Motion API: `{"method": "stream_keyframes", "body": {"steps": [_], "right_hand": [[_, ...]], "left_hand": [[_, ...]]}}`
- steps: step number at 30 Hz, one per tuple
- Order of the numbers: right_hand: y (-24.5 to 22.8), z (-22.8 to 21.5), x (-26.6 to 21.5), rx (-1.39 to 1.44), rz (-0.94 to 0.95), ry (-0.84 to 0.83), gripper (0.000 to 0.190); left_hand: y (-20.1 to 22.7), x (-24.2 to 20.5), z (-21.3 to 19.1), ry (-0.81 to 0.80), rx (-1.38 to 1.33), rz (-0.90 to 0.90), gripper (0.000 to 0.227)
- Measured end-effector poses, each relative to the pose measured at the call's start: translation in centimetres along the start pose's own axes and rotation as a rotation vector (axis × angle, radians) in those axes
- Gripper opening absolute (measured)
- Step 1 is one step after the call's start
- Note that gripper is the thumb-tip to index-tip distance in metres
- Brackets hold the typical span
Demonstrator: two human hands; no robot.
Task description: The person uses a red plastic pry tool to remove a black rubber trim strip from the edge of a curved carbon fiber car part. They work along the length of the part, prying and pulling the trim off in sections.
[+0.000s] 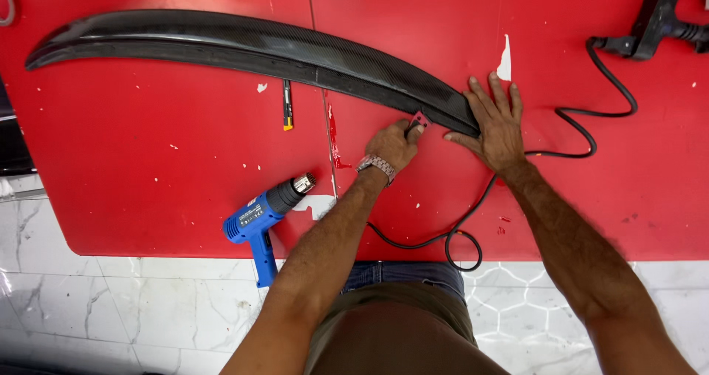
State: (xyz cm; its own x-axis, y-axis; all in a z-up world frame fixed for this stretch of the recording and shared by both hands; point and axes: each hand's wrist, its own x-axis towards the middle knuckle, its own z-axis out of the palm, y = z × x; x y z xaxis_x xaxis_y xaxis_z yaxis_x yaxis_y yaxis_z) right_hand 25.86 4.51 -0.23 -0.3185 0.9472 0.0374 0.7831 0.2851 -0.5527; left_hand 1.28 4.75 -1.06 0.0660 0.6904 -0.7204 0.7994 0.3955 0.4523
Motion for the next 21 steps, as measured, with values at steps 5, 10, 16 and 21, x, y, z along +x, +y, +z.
{"method": "stream_keyframes", "body": {"steps": [5,10,16,21], "right_hand": [[1.0,0.0,-1.9,-0.007,0.006,-0.005,0.09],[3.4,-0.6,-5.8,-0.027,0.025,-0.033,0.095],[3.6,-0.3,-6.8,-0.026,-0.007,0.021,0.097],[3.3,-0.5,-6.6,-0.015,-0.037,0.039,0.112]], "left_hand": [[-0.9,1.2,2.6,-0.017,0.099,-0.009,0.061],[1.1,-2.4,2.3,-0.138,0.08,0.078,0.06],[-1.0,-2.4,4.9,-0.013,0.149,0.07,0.049],[-3.6,-1.0,3.7,0.115,0.059,0.089,0.042]]}}
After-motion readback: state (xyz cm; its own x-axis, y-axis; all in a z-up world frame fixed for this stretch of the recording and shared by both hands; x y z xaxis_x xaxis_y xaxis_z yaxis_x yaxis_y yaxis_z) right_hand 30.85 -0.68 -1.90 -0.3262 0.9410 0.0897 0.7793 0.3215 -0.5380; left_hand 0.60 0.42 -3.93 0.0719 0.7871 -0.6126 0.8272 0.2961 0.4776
